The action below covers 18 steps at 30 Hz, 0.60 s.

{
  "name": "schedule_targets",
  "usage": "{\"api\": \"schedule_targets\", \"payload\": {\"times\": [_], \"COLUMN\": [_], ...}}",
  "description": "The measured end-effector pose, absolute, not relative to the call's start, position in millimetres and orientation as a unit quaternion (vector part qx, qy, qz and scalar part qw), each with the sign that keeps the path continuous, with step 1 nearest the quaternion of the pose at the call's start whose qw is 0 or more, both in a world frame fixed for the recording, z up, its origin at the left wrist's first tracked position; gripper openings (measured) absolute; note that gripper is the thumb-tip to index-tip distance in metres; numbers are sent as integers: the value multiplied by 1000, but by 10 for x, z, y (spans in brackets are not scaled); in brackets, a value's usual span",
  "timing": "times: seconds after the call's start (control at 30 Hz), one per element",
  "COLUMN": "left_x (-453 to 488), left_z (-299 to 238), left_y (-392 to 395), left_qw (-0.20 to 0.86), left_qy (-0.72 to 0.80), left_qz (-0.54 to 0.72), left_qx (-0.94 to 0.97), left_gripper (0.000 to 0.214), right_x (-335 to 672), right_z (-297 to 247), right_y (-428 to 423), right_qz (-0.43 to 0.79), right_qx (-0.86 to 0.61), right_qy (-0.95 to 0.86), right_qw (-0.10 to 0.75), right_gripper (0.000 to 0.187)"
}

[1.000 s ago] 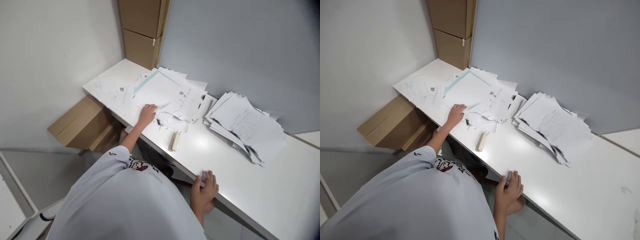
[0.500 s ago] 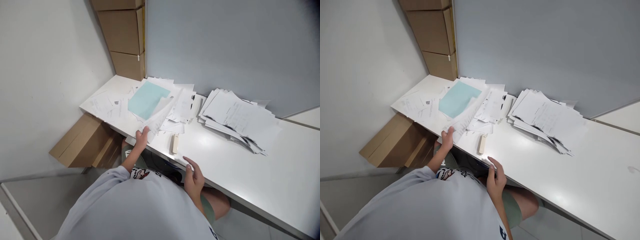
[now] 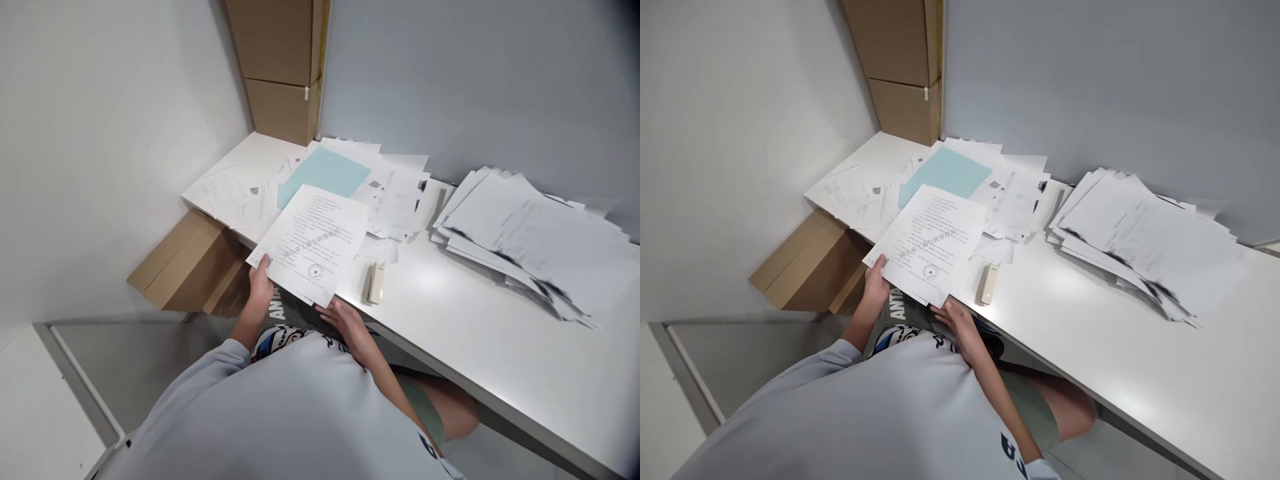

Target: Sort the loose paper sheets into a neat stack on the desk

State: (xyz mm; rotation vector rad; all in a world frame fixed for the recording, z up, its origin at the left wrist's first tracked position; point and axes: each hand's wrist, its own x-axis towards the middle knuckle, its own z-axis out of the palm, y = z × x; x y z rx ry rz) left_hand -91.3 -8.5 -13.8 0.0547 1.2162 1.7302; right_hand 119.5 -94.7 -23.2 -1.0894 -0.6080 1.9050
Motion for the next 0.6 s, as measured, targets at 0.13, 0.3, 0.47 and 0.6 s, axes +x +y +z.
{"api": "schedule_targets", "payload": {"times": [0.13,0.3,0.47,0.6], "left_x": [-1117,-1214,-1181,-1135], "left_z": [-311,-432,-414,-390], "left_y": [-172,-165,-234,-330], "left_qw": [513,528,523,519], "left_qy": [502,489,479,442], "left_qz": [696,694,705,728], "left_qx": [-8,-23,23,72], "left_gripper": [29,38,43,52], "right_x": [1170,1095,977,920], "right_z": [-274,-299,-344,-391], "right_y": [-969,-940,-891,-867], "right_qz": [728,708,679,653], "right_qx": [-466,-505,-536,-549], "right_qy": [-223,-239,-261,-325], "right_qw": [452,433,429,407], "right_gripper": [41,36,35,34]}}
